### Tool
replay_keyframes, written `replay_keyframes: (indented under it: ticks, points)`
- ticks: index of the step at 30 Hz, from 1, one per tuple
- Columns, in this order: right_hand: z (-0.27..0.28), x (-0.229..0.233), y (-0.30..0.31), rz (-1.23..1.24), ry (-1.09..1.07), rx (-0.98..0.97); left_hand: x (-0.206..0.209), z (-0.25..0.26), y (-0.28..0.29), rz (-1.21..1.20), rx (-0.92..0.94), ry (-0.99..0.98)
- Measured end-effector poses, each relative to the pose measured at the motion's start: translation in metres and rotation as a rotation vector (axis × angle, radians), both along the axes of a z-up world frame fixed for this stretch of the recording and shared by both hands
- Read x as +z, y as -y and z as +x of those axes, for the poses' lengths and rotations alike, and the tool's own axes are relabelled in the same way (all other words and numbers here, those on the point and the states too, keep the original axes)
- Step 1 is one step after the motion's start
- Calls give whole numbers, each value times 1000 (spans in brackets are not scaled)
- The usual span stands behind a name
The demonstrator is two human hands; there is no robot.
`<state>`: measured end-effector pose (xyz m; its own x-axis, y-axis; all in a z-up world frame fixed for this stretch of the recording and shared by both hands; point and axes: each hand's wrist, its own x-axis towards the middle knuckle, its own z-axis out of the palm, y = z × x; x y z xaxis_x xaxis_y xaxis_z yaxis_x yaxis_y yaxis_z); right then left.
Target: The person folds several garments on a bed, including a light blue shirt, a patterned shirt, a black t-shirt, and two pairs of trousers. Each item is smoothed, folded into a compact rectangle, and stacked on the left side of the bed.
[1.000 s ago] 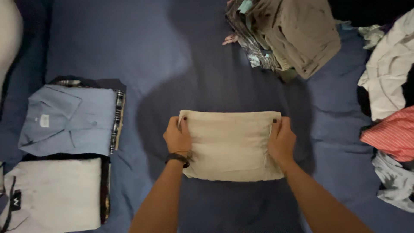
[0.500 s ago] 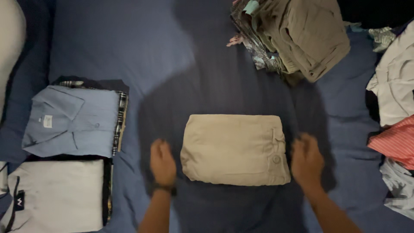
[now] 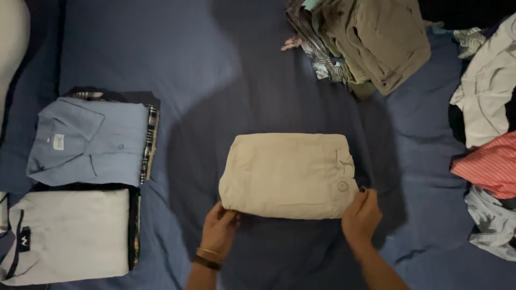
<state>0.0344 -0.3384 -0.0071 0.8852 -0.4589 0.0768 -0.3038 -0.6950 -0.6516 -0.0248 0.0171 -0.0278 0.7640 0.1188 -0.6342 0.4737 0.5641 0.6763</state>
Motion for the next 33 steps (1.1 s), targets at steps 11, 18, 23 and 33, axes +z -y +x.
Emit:
replay_keyframes:
  ticks: [11,18,23,33]
  points:
    - [-5,28,8,-58,50,138,64,10,9,1007,-141,-18]
    - [44,59,-54,-281,175,707,110,70,144,1637,-512,776]
    - [91,39,-66,-438,-280,728,68,132,140,1631,-719,492]
    - [98,66,-49,-482,-107,591,83,119,44,1903,-763,-66]
